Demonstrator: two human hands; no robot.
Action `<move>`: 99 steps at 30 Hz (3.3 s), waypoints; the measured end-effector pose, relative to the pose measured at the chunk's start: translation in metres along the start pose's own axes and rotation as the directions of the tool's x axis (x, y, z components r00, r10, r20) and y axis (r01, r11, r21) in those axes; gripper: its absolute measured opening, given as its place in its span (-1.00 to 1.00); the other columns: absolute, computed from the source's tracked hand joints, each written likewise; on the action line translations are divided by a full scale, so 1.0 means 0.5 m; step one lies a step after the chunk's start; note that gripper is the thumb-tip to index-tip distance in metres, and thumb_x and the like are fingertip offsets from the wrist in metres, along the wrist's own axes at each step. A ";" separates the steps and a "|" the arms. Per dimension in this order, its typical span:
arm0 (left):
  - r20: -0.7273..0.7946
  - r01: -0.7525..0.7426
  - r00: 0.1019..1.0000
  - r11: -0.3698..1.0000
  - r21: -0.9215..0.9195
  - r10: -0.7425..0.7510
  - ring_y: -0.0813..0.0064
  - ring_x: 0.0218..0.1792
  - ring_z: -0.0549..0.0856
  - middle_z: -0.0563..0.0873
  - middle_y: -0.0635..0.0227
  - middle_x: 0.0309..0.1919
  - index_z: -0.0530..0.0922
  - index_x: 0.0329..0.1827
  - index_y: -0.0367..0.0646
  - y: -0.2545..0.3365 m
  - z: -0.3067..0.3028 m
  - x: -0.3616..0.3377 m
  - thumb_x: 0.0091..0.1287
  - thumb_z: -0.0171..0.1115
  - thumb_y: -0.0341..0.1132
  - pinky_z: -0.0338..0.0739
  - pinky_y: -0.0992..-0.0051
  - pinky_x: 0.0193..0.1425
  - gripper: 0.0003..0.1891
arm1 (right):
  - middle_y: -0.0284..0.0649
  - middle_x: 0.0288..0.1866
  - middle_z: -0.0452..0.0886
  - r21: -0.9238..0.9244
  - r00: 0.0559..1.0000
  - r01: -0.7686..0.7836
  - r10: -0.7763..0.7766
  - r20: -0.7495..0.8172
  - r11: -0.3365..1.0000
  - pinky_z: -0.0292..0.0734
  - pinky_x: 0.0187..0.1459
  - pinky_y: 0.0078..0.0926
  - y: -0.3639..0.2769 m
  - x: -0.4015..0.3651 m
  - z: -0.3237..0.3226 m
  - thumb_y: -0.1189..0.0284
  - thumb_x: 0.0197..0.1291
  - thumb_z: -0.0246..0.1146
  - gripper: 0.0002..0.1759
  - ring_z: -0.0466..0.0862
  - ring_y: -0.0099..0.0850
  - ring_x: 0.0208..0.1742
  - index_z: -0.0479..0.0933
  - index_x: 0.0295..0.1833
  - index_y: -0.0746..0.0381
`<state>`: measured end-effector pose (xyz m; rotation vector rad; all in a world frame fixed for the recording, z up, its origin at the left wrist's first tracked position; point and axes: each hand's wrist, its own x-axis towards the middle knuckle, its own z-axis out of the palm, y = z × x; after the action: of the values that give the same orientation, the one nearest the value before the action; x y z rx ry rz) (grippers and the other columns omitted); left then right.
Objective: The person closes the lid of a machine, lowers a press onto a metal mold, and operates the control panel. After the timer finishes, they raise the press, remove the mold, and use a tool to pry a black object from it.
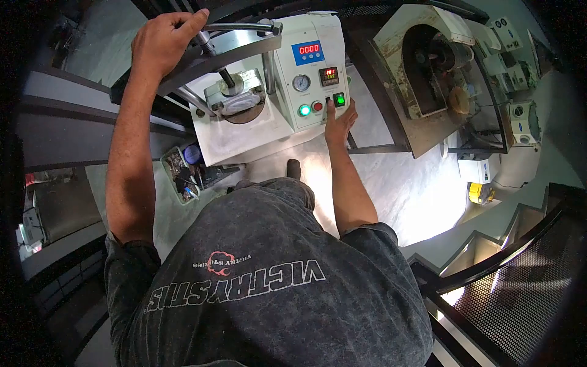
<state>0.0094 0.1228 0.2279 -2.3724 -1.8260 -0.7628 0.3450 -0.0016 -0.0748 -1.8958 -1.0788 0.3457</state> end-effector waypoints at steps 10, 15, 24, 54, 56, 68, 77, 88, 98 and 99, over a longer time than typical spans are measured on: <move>0.001 0.001 1.000 1.000 -0.003 -0.001 0.22 -0.14 0.76 0.80 0.24 -0.18 0.78 -0.08 0.03 0.001 -0.001 0.000 0.21 0.05 0.47 0.58 0.20 -0.05 -0.29 | 0.17 0.37 0.25 0.012 1.000 0.029 -0.029 -0.005 0.999 0.06 0.42 0.04 0.006 0.001 0.002 -0.02 0.30 0.23 -0.12 0.18 0.06 0.41 0.05 0.47 0.31; 0.004 -0.004 1.000 1.000 0.003 0.004 0.22 -0.14 0.76 0.80 0.23 -0.19 0.78 -0.09 0.04 0.006 -0.008 0.000 0.21 0.05 0.47 0.58 0.19 -0.04 -0.30 | 0.17 0.36 0.26 0.009 1.000 0.011 -0.011 -0.003 1.000 0.07 0.42 0.04 0.002 0.002 0.001 -0.04 0.29 0.23 -0.11 0.18 0.05 0.41 0.06 0.47 0.30; -0.005 -0.012 1.000 1.000 -0.011 0.012 0.22 -0.13 0.75 0.79 0.24 -0.17 0.78 -0.08 0.03 0.002 -0.002 -0.002 0.23 0.06 0.45 0.57 0.21 -0.03 -0.31 | 0.17 0.36 0.26 0.022 1.000 0.007 -0.008 0.006 1.000 0.07 0.41 0.02 0.004 0.000 0.000 -0.01 0.30 0.23 -0.13 0.18 0.05 0.40 0.05 0.47 0.31; 0.012 0.014 1.000 0.999 -0.036 -0.014 0.22 -0.18 0.75 0.80 0.28 -0.27 0.79 -0.14 0.07 0.018 -0.017 0.000 0.22 0.08 0.43 0.56 0.23 -0.10 -0.35 | 0.16 0.38 0.24 0.009 1.000 0.007 -0.007 -0.004 1.000 0.03 0.43 0.04 0.006 0.001 0.002 -0.04 0.30 0.22 -0.12 0.16 0.04 0.43 0.06 0.47 0.29; 0.021 0.022 1.000 0.999 -0.038 -0.022 0.22 -0.18 0.75 0.80 0.29 -0.27 0.79 -0.14 0.07 0.017 -0.018 0.000 0.21 0.08 0.43 0.56 0.23 -0.10 -0.36 | 0.15 0.39 0.24 0.009 1.000 0.001 -0.001 0.003 1.000 0.03 0.44 0.04 0.008 0.000 0.003 -0.05 0.30 0.22 -0.12 0.15 0.03 0.44 0.05 0.48 0.29; -0.013 -0.011 1.000 1.000 -0.011 0.011 0.27 -0.18 0.76 0.79 0.30 -0.23 0.79 -0.13 0.05 -0.001 0.001 0.000 0.23 0.06 0.44 0.57 0.24 -0.09 -0.33 | 0.16 0.39 0.24 0.011 1.000 0.029 -0.029 -0.002 1.000 0.04 0.43 0.05 0.006 -0.001 0.001 -0.09 0.30 0.20 -0.09 0.16 0.05 0.43 0.04 0.48 0.31; 0.016 -0.012 1.000 1.000 -0.016 0.012 0.23 -0.16 0.75 0.79 0.27 -0.22 0.79 -0.14 0.04 0.026 -0.023 -0.002 0.23 0.04 0.46 0.57 0.23 -0.08 -0.31 | 0.16 0.37 0.25 0.017 1.000 0.026 -0.026 -0.011 1.000 0.05 0.43 0.05 0.007 0.000 0.003 -0.10 0.30 0.20 -0.09 0.18 0.05 0.41 0.06 0.47 0.32; -0.019 -0.023 1.000 1.000 -0.017 0.023 0.23 -0.15 0.75 0.79 0.28 -0.21 0.79 -0.13 0.05 -0.001 -0.001 -0.002 0.23 0.05 0.46 0.57 0.22 -0.07 -0.32 | 0.17 0.36 0.26 0.009 1.000 0.028 -0.028 -0.001 1.000 0.04 0.43 0.05 0.011 0.001 0.003 -0.11 0.30 0.19 -0.08 0.17 0.05 0.41 0.05 0.47 0.31; -0.029 -0.021 0.999 1.000 0.008 0.021 0.24 -0.14 0.76 0.80 0.28 -0.20 0.79 -0.12 0.04 0.000 -0.001 -0.001 0.23 0.06 0.45 0.58 0.23 -0.07 -0.33 | 0.17 0.35 0.25 0.030 0.999 0.034 -0.034 0.018 0.999 0.08 0.41 0.05 0.005 0.000 0.000 -0.06 0.30 0.21 -0.10 0.18 0.05 0.40 0.04 0.48 0.29; -0.010 -0.019 1.000 1.000 -0.004 0.019 0.23 -0.15 0.76 0.80 0.27 -0.20 0.79 -0.12 0.04 0.004 -0.007 0.000 0.24 0.05 0.45 0.58 0.23 -0.07 -0.32 | 0.17 0.35 0.24 0.032 1.000 0.013 -0.013 0.010 0.999 0.08 0.40 0.05 0.005 0.001 0.001 -0.06 0.29 0.22 -0.10 0.18 0.04 0.41 0.04 0.48 0.27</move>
<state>0.0098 0.1210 0.2311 -2.3806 -1.7972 -0.7764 0.3462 -0.0014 -0.0773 -1.8595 -1.0855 0.3635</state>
